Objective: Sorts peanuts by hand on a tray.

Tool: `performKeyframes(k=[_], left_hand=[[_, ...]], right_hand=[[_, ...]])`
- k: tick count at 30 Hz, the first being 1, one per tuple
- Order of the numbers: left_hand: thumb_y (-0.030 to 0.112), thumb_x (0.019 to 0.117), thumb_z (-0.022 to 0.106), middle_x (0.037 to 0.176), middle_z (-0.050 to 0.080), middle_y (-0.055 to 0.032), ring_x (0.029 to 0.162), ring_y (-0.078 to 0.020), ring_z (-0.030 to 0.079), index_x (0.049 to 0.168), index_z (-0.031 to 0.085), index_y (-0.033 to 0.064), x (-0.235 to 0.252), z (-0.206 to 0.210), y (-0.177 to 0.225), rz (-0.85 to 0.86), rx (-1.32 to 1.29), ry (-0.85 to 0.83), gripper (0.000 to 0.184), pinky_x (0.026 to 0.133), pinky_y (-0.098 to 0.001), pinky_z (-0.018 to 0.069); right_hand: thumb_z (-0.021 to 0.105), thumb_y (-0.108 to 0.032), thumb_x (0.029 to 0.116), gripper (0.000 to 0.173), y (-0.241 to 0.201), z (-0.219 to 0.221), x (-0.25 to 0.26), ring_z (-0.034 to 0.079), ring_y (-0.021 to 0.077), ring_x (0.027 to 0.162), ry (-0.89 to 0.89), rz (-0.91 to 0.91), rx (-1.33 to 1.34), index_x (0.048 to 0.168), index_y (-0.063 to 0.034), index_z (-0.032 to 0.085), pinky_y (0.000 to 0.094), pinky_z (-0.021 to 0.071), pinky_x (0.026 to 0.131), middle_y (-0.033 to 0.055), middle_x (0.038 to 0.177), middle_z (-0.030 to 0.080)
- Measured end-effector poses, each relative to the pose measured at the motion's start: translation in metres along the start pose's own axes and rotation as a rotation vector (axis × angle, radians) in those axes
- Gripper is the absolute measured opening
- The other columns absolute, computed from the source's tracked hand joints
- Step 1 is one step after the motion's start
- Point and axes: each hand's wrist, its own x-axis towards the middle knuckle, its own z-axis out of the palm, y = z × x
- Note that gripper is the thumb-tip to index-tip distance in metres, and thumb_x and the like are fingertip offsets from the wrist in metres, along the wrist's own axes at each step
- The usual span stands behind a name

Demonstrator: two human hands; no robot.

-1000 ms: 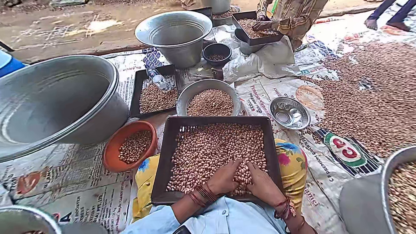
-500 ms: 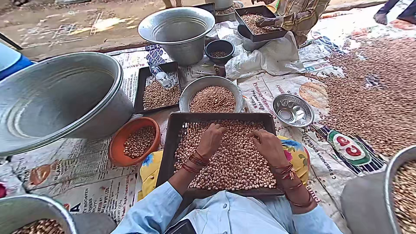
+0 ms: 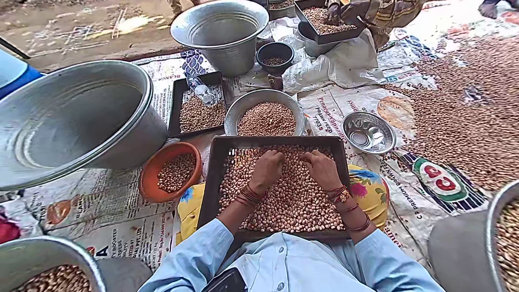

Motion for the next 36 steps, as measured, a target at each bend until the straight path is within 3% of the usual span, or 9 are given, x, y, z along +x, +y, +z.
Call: performKeyframes(k=[5,9,16,22,25,29,30,32,36], left_hand=[[0.013,0.1039,0.044,0.078,0.061,-0.0031,0.063,-0.0091,0.056,0.102,0.067,0.0027,0.004,-0.026,-0.01,-0.325,-0.495,-0.001,0.025,0.063,-0.0285,0.0479],[0.02,0.1071,0.049,0.1,0.071,-0.0152,0.088,-0.0235,0.066,0.122,0.068,0.0012,0.003,-0.022,0.01,-0.26,-0.311,-0.26,0.03,0.086,-0.0441,0.0524],[0.014,0.1052,0.05,0.116,0.071,-0.0205,0.107,-0.0372,0.07,0.125,0.069,0.0024,-0.003,-0.004,0.02,-0.107,0.042,-0.187,0.029,0.094,-0.0521,0.0537],[0.014,0.1067,0.048,0.118,0.07,-0.0232,0.107,-0.0399,0.07,0.127,0.068,0.0014,-0.001,0.005,0.023,-0.076,0.12,-0.22,0.031,0.092,-0.0537,0.0543],[0.016,0.1064,0.048,0.115,0.07,-0.0237,0.105,-0.0414,0.07,0.125,0.068,0.0016,-0.001,0.008,0.026,-0.053,0.141,-0.217,0.031,0.089,-0.0552,0.0546],[0.021,0.1028,0.058,0.101,0.072,-0.0172,0.092,-0.032,0.07,0.119,0.07,0.0014,0.002,-0.001,0.021,-0.129,-0.086,-0.211,0.028,0.086,-0.0497,0.0545],[0.019,0.1008,0.058,0.086,0.066,-0.011,0.076,-0.0226,0.061,0.114,0.07,0.0019,0.0,-0.002,0.017,-0.153,-0.234,-0.19,0.025,0.075,-0.0413,0.0502],[0.013,0.098,0.048,0.088,0.063,-0.0042,0.071,-0.0093,0.054,0.117,0.065,0.0031,-0.007,-0.006,0.013,-0.149,-0.477,-0.267,0.027,0.068,-0.0296,0.0464],[0.01,0.0971,0.054,0.086,0.064,-0.0098,0.072,-0.0173,0.056,0.118,0.068,0.0017,-0.031,0.001,0.031,0.097,-0.452,-0.507,0.027,0.07,-0.0366,0.0484]], right_hand=[[0.061,-0.022,0.1008,0.028,-0.001,0.002,-0.005,0.069,0.0385,0.102,0.011,0.015,0.065,0.122,-0.0072,0.072,0.0549,0.0535,0.085,0.0204,0.112,0.069],[0.062,-0.023,0.1003,0.029,-0.003,0.009,-0.001,0.069,0.0378,0.105,-0.031,0.031,0.04,0.123,-0.0084,0.071,0.0547,0.0529,0.087,0.0197,0.114,0.07],[0.062,-0.029,0.0977,0.032,0.007,0.01,-0.003,0.07,0.0349,0.099,-0.008,0.027,0.13,0.118,-0.007,0.072,0.0557,0.0528,0.084,0.0166,0.107,0.072],[0.057,-0.014,0.0958,0.018,0.029,0.003,-0.034,0.058,0.0049,0.071,0.17,0.127,0.595,0.107,-0.0073,0.07,0.0263,0.0473,0.067,0.0015,0.087,0.068],[0.059,-0.017,0.0951,0.021,0.03,0.001,-0.068,0.051,0.0117,0.063,0.118,0.085,0.404,0.106,-0.0079,0.074,0.0324,0.0441,0.062,0.0034,0.077,0.063],[0.068,-0.014,0.0939,0.02,0.02,0.015,-0.098,0.071,0.0379,0.088,0.014,0.016,0.191,0.109,-0.0059,0.077,0.0557,0.0563,0.077,0.0195,0.098,0.072],[0.068,-0.013,0.0941,0.021,0.02,0.021,-0.101,0.072,0.0391,0.09,0.015,0.013,0.164,0.111,-0.0062,0.077,0.0561,0.0568,0.077,0.0201,0.1,0.072],[0.066,-0.011,0.0944,0.022,0.021,0.029,-0.103,0.072,0.0406,0.09,0.028,0.013,0.146,0.114,-0.0056,0.076,0.0564,0.0569,0.075,0.0214,0.101,0.072],[0.067,-0.012,0.0942,0.02,0.024,0.029,-0.098,0.072,0.0406,0.094,-0.004,0.036,0.189,0.11,-0.0034,0.075,0.057,0.0563,0.08,0.0216,0.101,0.072]])
